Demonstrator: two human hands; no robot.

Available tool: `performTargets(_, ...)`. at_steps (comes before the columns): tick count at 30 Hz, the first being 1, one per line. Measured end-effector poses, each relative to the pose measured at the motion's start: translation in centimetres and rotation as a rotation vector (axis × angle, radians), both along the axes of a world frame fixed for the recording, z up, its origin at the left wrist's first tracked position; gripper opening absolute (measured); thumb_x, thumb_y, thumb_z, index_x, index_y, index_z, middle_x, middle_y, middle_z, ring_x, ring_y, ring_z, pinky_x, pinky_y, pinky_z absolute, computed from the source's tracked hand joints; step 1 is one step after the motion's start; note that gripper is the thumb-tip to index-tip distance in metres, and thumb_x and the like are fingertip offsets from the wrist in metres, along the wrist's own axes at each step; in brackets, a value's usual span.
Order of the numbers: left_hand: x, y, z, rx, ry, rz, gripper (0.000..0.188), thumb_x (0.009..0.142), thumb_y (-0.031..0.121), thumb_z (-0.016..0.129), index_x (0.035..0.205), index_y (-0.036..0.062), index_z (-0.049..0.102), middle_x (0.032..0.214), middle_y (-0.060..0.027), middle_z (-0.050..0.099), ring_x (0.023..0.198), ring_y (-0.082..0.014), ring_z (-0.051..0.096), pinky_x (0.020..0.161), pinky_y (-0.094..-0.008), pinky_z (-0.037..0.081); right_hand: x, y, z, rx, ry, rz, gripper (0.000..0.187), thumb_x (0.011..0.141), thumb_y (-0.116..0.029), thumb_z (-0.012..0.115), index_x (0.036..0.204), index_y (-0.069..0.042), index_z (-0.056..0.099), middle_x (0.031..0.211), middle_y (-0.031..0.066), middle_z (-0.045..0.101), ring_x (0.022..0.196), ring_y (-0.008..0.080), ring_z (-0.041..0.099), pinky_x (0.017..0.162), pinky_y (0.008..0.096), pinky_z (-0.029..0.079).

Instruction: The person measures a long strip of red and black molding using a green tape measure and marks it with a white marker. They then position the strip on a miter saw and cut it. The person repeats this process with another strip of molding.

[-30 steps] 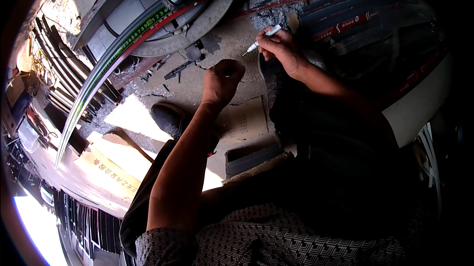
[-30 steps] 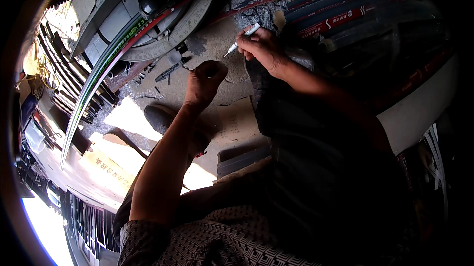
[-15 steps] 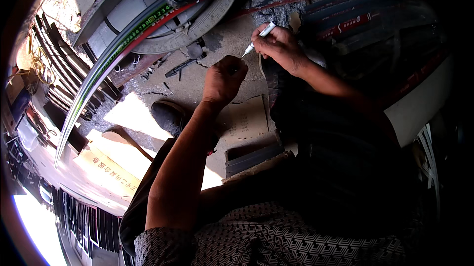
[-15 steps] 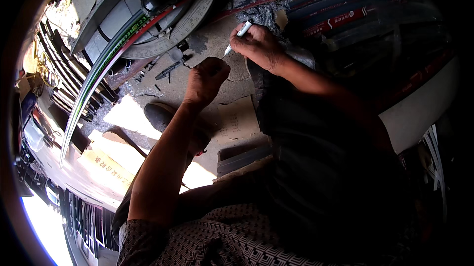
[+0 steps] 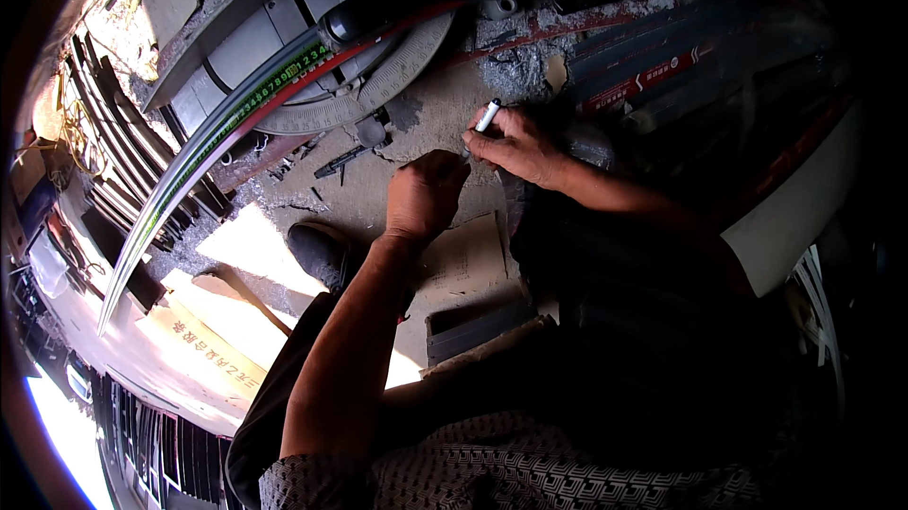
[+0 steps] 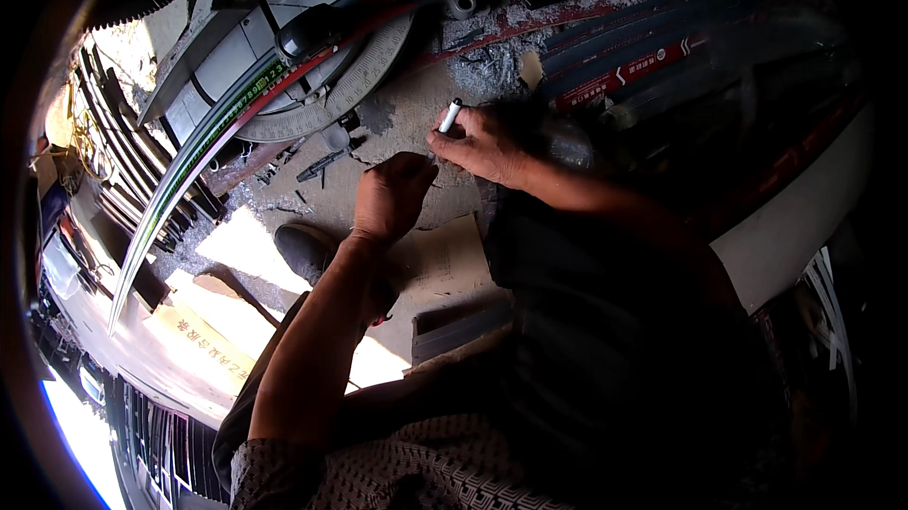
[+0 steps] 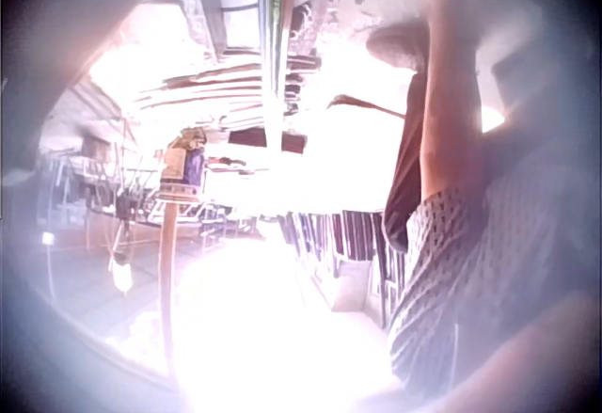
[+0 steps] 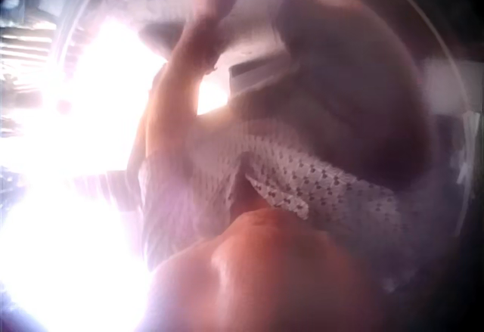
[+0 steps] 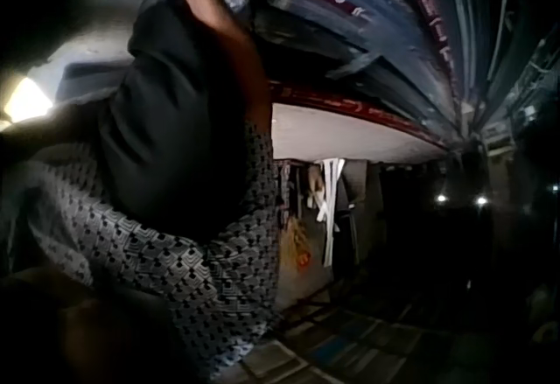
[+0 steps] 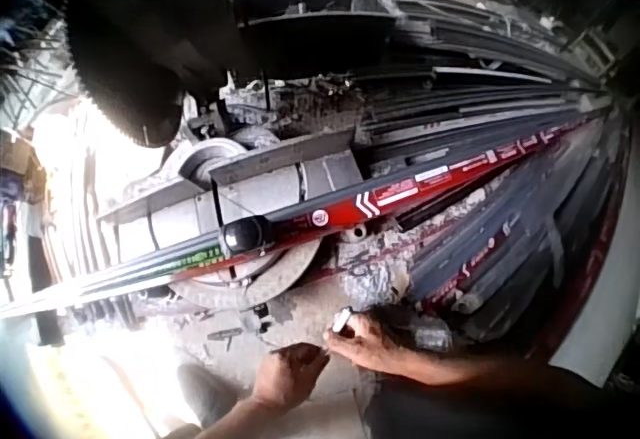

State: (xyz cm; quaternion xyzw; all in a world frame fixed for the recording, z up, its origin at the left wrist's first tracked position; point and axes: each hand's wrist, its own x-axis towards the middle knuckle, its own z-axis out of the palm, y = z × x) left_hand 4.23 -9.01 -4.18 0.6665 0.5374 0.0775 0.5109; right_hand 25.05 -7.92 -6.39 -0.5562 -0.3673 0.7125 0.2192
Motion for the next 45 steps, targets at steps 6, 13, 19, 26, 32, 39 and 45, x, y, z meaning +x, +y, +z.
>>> performTargets(6,-0.4,-1.2,0.4,0.048,0.178,0.06,0.021,0.096,0.028,0.067,0.099,0.0092,0.075,0.094,-0.0127,0.075,0.086,-0.0359,0.073,0.076,-0.0434,0.057,-1.1,-0.7,-0.9,-0.153,0.139,-0.052,0.027,0.102,-0.029,0.07,0.101,-0.004,0.062,0.082,0.0024,0.066,0.069,0.0086,0.06,0.062,0.0258,0.05)
performTargets(13,-3.3,-0.9,-0.5,0.048,0.316,0.001,0.024,0.096,0.029,0.069,0.11,0.0114,0.074,0.108,-0.0108,0.074,0.102,-0.0343,0.07,0.086,-0.0456,0.056,-1.7,0.0,-0.1,-0.144,-0.024,0.082,0.037,0.1,-0.036,0.072,0.101,0.0,0.064,0.08,0.0024,0.066,0.067,0.0096,0.059,0.058,0.0267,0.049)
performTargets(19,-7.2,-1.9,-0.4,0.208,0.359,0.032,0.024,0.094,0.027,0.07,0.113,0.0125,0.072,0.107,-0.0093,0.073,0.099,-0.0336,0.071,0.083,-0.0457,0.058,-2.4,7.9,6.9,0.712,-0.449,0.01,0.036,0.095,-0.03,0.076,0.115,-0.004,0.061,0.095,0.0056,0.061,0.084,0.0152,0.058,0.071,0.0303,0.05)
performTargets(26,-8.6,-0.9,1.4,0.223,0.243,-0.058,0.007,0.089,0.013,0.069,0.095,0.0146,0.073,0.097,-0.0059,0.074,0.076,-0.0276,0.073,0.068,-0.0407,0.059,-5.2,15.0,10.0,1.154,-0.581,0.255,0.068,0.085,-0.029,0.083,0.143,-0.009,0.054,0.136,0.0146,0.051,0.123,0.0335,0.056,0.102,0.046,0.051)
performTargets(32,-8.1,1.4,3.9,0.292,0.16,-0.109,0.008,0.087,0.01,0.069,0.093,0.0134,0.072,0.093,-0.0065,0.072,0.075,-0.0282,0.072,0.065,-0.0401,0.058,-6.5,16.1,9.1,1.139,-0.765,0.517,0.051,0.087,-0.024,0.08,0.129,-0.008,0.055,0.125,0.0118,0.057,0.122,0.0313,0.056,0.097,0.0464,0.054)
performTargets(39,-8.3,4.1,6.8,0.402,0.061,-0.151,0.011,0.08,0.005,0.072,0.089,0.0114,0.071,0.086,-0.0062,0.071,0.07,-0.027,0.071,0.059,-0.0371,0.057,-7.1,14.6,8.5,1.246,-0.632,0.519,0.048,0.089,-0.025,0.079,0.122,-0.003,0.053,0.119,0.0159,0.059,0.114,0.0326,0.06,0.096,0.0442,0.055)
performTargets(45,-9.6,6.4,11.0,0.566,0.002,-0.459,0.011,0.075,0.004,0.073,0.083,0.0092,0.068,0.078,-0.0056,0.068,0.064,-0.0253,0.067,0.054,-0.0363,0.054,-6.6,10.2,8.5,1.285,-0.562,0.524,0.051,0.086,-0.026,0.08,0.122,-0.002,0.053,0.118,0.0135,0.055,0.113,0.0289,0.057,0.094,0.0413,0.055)
